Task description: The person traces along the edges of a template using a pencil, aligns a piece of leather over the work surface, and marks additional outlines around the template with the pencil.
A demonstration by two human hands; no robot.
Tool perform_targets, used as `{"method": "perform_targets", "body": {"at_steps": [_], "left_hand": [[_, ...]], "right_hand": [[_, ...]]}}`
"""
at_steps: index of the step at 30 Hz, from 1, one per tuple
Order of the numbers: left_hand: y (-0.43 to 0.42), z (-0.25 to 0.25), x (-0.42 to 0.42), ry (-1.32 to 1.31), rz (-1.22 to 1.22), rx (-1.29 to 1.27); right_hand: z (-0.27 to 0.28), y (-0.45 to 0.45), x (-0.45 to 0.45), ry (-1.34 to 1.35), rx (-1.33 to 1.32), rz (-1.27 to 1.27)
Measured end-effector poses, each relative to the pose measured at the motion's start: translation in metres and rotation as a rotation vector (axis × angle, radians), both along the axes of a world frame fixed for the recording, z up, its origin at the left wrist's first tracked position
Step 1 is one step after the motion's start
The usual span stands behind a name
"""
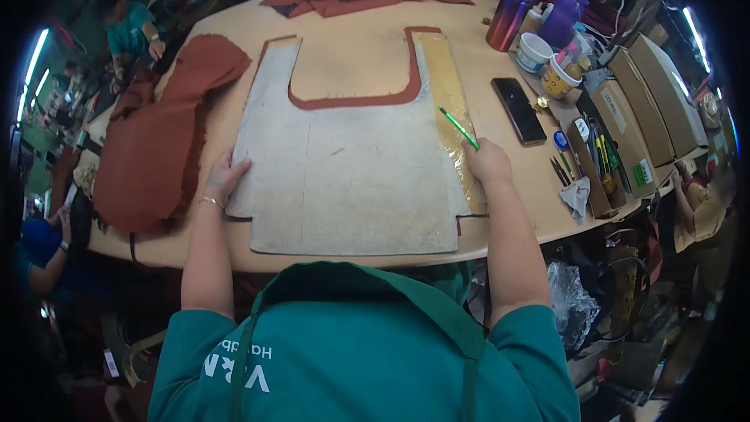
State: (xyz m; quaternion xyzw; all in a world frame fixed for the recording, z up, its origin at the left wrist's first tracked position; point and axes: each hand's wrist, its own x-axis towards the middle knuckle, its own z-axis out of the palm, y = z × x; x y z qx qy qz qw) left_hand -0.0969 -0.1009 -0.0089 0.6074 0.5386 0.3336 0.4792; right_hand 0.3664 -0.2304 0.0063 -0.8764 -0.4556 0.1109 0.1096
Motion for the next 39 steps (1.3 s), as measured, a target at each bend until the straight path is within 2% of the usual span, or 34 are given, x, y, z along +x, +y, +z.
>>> {"method": "perform_targets", "body": {"at_steps": [12, 15, 18, 24, 25, 28, 31, 34, 39], "left_hand": [[-0.004, -0.009, 0.003, -0.059, 0.012, 0.075], [0.0, -0.017, -0.002, -0.032, 0.015, 0.133], [-0.002, -0.026, -0.004, -0.077, 0.028, 0.158], [-0.009, -0.016, -0.001, -0.261, 0.052, 0.041], [-0.009, -0.015, -0.001, -0.276, 0.057, 0.032], [-0.004, -0.023, -0.003, -0.167, 0.033, 0.154], [0.0, -0.012, -0.002, 0.257, 0.01, 0.247], [-0.003, 0.001, 0.008, 0.367, 0.033, 0.286], [0.002, -0.008, 0.01, 0.499, 0.075, 0.299]], "right_hand": [[0.011, 0.0, -0.004, 0.057, -0.032, -0.035], [-0.004, -0.004, 0.006, 0.072, 0.129, -0.049], [-0.008, -0.011, 0.011, 0.225, 0.413, -0.06], [-0.012, -0.012, 0.009, 0.21, 0.494, -0.036], [-0.012, -0.011, 0.008, 0.168, 0.432, -0.019], [-0.007, -0.006, 0.002, 0.062, 0.258, 0.009], [0.003, -0.001, -0.007, -0.014, 0.104, -0.011], [0.005, 0.005, -0.009, -0.086, 0.001, 0.003], [0.005, 0.014, -0.01, -0.129, -0.051, 0.01]]}}
